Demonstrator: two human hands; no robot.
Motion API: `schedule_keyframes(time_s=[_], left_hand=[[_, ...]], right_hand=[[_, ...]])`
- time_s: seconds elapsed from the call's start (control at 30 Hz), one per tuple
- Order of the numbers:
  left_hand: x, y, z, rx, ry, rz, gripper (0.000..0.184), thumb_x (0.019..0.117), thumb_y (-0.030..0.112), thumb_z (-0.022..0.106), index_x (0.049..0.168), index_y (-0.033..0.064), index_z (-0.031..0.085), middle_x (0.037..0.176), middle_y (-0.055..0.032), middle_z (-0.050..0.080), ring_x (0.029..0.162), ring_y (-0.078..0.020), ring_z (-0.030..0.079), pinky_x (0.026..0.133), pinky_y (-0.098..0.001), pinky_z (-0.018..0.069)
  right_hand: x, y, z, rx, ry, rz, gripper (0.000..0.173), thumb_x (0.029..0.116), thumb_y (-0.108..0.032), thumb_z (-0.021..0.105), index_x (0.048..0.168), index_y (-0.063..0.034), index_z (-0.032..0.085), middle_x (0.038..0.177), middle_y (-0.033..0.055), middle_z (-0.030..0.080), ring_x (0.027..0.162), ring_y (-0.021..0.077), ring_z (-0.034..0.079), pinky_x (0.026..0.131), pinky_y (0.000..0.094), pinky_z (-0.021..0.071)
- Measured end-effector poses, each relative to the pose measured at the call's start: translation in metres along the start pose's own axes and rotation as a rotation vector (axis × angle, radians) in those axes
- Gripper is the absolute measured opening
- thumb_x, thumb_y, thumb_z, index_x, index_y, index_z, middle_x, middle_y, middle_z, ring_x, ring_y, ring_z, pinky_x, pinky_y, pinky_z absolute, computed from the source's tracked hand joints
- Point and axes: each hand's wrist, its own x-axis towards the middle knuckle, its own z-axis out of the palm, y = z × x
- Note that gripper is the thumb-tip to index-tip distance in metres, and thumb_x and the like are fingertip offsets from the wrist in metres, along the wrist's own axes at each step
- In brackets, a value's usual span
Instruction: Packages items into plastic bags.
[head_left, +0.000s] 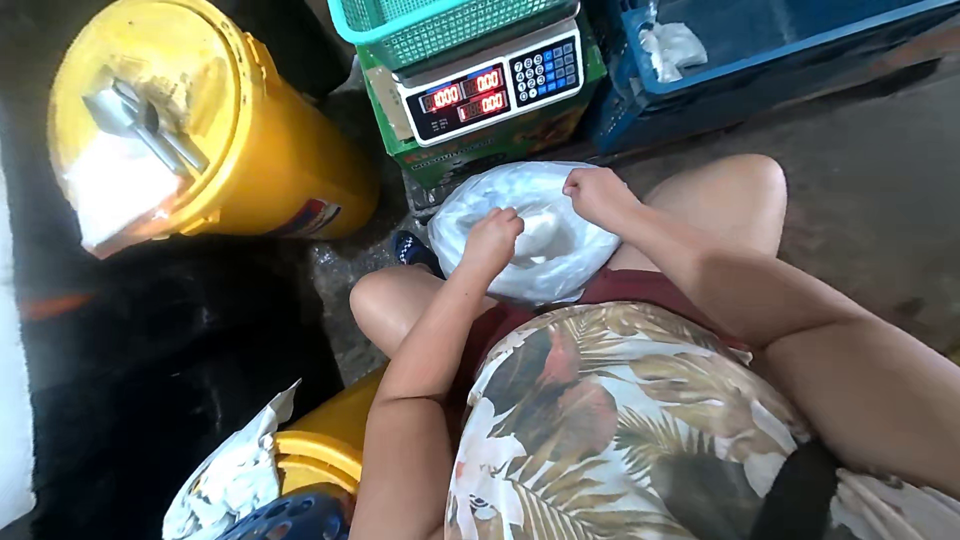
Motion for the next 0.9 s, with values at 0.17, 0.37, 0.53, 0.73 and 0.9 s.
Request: schedule_keyframes(time_s=[0.17, 0.37, 0.53, 0.73, 0.9], left_hand=[[0.022, -0.012, -0.012, 0.138, 0.294, 0.087, 0.020, 0.0890, -0.010, 0.061, 0.089, 0.0030, 0.076, 0.097, -0.0134, 0.076, 0.099, -0.0354, 0.070, 0.088, -0.0516, 0.0549], [0.048, -0.028, 0.009, 0.211, 0.010, -0.072, 0.019, 0.0951, -0.001, 0.060, 0.099, 0.0064, 0.078, 0.106, -0.0111, 0.075, 0.113, -0.0329, 0.066, 0.108, -0.0568, 0.0419], [0.050, -0.025, 0.009, 0.187, 0.230, 0.015, 0.020, 0.0928, -0.004, 0.062, 0.092, 0.0074, 0.078, 0.098, -0.0097, 0.076, 0.105, -0.0325, 0.069, 0.098, -0.0549, 0.0487], [0.073, -0.018, 0.022, 0.171, 0.106, 0.071, 0.020, 0.0926, -0.004, 0.061, 0.094, 0.0062, 0.078, 0.100, -0.0112, 0.075, 0.106, -0.0341, 0.068, 0.095, -0.0558, 0.0492], [0.082, -0.017, 0.023, 0.162, 0.113, 0.146, 0.020, 0.0897, -0.007, 0.063, 0.091, 0.0069, 0.078, 0.097, -0.0097, 0.075, 0.103, -0.0332, 0.068, 0.090, -0.0534, 0.0506]], right_hand=[[-0.022, 0.004, -0.018, 0.111, 0.121, 0.064, 0.026, 0.1050, -0.011, 0.049, 0.114, 0.0055, 0.067, 0.107, 0.0261, 0.069, 0.104, 0.0419, 0.068, 0.092, 0.0597, 0.0517], [-0.002, 0.031, 0.012, 0.078, 0.031, 0.154, 0.026, 0.1033, -0.013, 0.051, 0.113, 0.0045, 0.069, 0.110, 0.0300, 0.068, 0.111, 0.0481, 0.065, 0.093, 0.0673, 0.0494], [-0.005, 0.036, 0.006, 0.135, 0.081, 0.145, 0.026, 0.1019, -0.015, 0.053, 0.110, 0.0039, 0.069, 0.104, 0.0277, 0.070, 0.103, 0.0462, 0.067, 0.089, 0.0665, 0.0507], [0.017, 0.034, 0.009, 0.063, -0.028, 0.148, 0.044, 0.0990, -0.030, 0.066, 0.129, 0.0004, 0.061, 0.123, 0.0291, 0.064, 0.113, 0.0483, 0.063, 0.092, 0.0688, 0.0488], [0.031, 0.036, 0.008, 0.069, -0.059, 0.125, 0.036, 0.0986, -0.020, 0.066, 0.129, -0.0003, 0.062, 0.119, 0.0298, 0.065, 0.112, 0.0500, 0.063, 0.091, 0.0692, 0.0488]])
